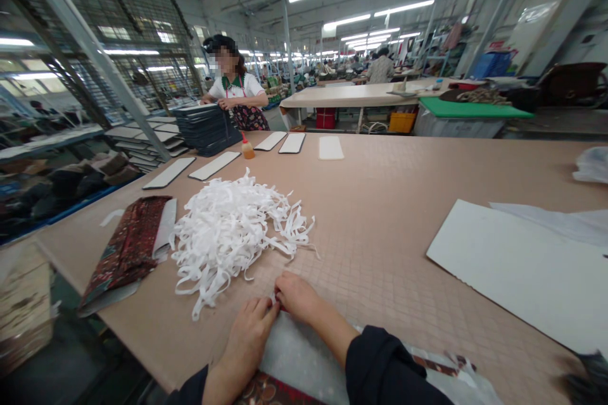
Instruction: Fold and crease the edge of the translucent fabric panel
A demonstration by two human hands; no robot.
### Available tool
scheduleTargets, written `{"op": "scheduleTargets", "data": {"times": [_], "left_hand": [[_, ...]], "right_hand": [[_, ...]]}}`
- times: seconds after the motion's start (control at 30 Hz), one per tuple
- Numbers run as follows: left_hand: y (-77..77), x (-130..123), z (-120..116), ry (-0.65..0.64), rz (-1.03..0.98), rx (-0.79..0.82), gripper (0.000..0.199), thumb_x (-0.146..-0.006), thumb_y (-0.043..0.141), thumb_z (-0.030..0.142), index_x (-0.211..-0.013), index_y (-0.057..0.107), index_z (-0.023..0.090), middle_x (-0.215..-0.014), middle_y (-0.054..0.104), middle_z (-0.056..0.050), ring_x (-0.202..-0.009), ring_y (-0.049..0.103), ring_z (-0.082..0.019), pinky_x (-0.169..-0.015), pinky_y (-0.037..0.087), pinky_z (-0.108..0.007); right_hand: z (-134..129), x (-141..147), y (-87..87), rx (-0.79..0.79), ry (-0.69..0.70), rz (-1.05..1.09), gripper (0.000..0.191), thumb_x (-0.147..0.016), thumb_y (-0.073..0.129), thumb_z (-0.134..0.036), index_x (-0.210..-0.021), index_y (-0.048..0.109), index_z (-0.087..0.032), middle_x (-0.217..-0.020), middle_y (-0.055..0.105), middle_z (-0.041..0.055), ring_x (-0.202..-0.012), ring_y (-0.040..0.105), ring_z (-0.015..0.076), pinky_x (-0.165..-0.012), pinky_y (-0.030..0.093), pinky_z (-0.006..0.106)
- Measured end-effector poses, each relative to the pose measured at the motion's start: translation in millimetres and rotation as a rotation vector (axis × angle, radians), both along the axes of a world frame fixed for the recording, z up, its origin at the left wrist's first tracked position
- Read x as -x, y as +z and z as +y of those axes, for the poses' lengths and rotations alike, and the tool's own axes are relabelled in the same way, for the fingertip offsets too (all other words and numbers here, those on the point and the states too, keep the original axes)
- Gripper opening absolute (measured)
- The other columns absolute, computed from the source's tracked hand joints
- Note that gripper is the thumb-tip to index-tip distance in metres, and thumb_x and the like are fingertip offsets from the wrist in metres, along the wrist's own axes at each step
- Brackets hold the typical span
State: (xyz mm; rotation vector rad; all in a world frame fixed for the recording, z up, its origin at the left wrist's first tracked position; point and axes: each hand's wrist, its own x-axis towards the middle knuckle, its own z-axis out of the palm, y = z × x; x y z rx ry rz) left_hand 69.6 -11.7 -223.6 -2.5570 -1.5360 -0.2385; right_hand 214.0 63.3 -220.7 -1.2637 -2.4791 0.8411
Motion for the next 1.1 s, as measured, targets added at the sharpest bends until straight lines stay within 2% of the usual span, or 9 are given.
{"op": "scheduleTargets", "data": {"times": [0.27, 0.43, 0.57, 0.67, 0.77, 0.83, 0.93, 1.03, 1.1], "left_hand": [[1.1, -1, 0, -0.004, 0.016, 0.003, 0.030, -0.081, 0.041, 0.004, -0.104, 0.055, 0.017, -0.087, 0.057, -0.005, -0.080, 0.051, -0.019, -0.071, 0.042, -0.033], [3.4, -1, 1, -0.034, 0.015, -0.044, 0.032, -0.080, 0.040, 0.004, -0.104, 0.056, 0.017, -0.102, 0.058, -0.007, -0.087, 0.051, -0.020, -0.078, 0.041, -0.036], [2.7, 0, 1, -0.043, 0.014, -0.048, 0.030, -0.080, 0.042, 0.004, -0.101, 0.058, 0.018, -0.104, 0.059, -0.007, -0.091, 0.051, -0.020, -0.082, 0.039, -0.036], [-2.1, 1, 2, -0.049, -0.002, -0.070, 0.031, -0.081, 0.040, 0.004, -0.101, 0.058, 0.019, -0.107, 0.059, -0.005, -0.096, 0.050, -0.021, -0.086, 0.036, -0.037], [-7.1, 2, 5, -0.103, -0.035, -0.082, 0.033, -0.082, 0.039, 0.003, -0.105, 0.056, 0.018, -0.110, 0.059, -0.004, -0.101, 0.048, -0.019, -0.091, 0.032, -0.037], [-8.5, 3, 7, -0.135, -0.052, -0.060, 0.032, -0.082, 0.039, 0.003, -0.105, 0.056, 0.018, -0.109, 0.060, -0.003, -0.101, 0.048, -0.018, -0.094, 0.029, -0.037], [-7.0, 3, 12, -0.137, -0.062, 0.006, 0.029, -0.081, 0.041, 0.004, -0.100, 0.057, 0.020, -0.109, 0.060, -0.001, -0.099, 0.050, -0.017, -0.095, 0.027, -0.038], [-0.6, 3, 15, -0.114, -0.073, 0.086, 0.029, -0.080, 0.043, 0.004, -0.099, 0.057, 0.021, -0.109, 0.060, -0.001, -0.098, 0.051, -0.017, -0.096, 0.027, -0.037], [6.7, 2, 16, -0.110, -0.078, 0.122, 0.029, -0.079, 0.044, 0.005, -0.099, 0.057, 0.021, -0.108, 0.060, -0.001, -0.098, 0.051, -0.017, -0.095, 0.027, -0.038]], "right_hand": [[-3, 8, 0.1, 0.033, -0.086, -0.029, 0.017, -0.073, 0.044, -0.011, -0.083, 0.057, -0.017, -0.088, 0.058, 0.0052, -0.081, 0.053, 0.0158, -0.070, 0.037, 0.025], [-1, 12, -1.5, 0.035, -0.167, -0.017, 0.020, -0.073, 0.043, -0.008, -0.088, 0.054, -0.016, -0.089, 0.058, 0.0066, -0.080, 0.053, 0.0157, -0.068, 0.037, 0.025], [-1, 4, -1.1, 0.015, -0.207, 0.011, 0.025, -0.073, 0.038, -0.002, -0.089, 0.053, -0.015, -0.090, 0.059, 0.0059, -0.082, 0.053, 0.0139, -0.070, 0.038, 0.022], [-12, -4, -1.0, -0.021, -0.180, 0.020, 0.024, -0.078, 0.037, -0.004, -0.085, 0.056, -0.016, -0.088, 0.059, 0.0049, -0.084, 0.052, 0.0147, -0.073, 0.038, 0.023], [-35, -12, -3.4, -0.178, -0.075, -0.051, 0.021, -0.083, 0.040, -0.008, -0.085, 0.059, -0.017, -0.087, 0.059, 0.0046, -0.083, 0.052, 0.0168, -0.073, 0.038, 0.026], [-52, -22, -6.8, -0.332, -0.014, -0.151, 0.017, -0.083, 0.044, -0.009, -0.088, 0.059, -0.017, -0.088, 0.059, 0.0050, -0.082, 0.051, 0.0186, -0.071, 0.038, 0.028], [-78, -52, -14.4, -0.481, -0.021, -0.271, 0.013, -0.079, 0.052, -0.010, -0.089, 0.058, -0.016, -0.087, 0.058, 0.0053, -0.080, 0.051, 0.0202, -0.069, 0.038, 0.031], [-101, -97, -21.3, -0.531, -0.107, -0.325, 0.017, -0.074, 0.056, -0.007, -0.089, 0.058, -0.015, -0.086, 0.059, 0.0055, -0.078, 0.051, 0.0205, -0.067, 0.037, 0.031], [-112, -127, -21.7, -0.498, -0.187, -0.358, 0.023, -0.070, 0.056, -0.003, -0.089, 0.059, -0.015, -0.085, 0.060, 0.0053, -0.077, 0.052, 0.0204, -0.066, 0.037, 0.030]]}}
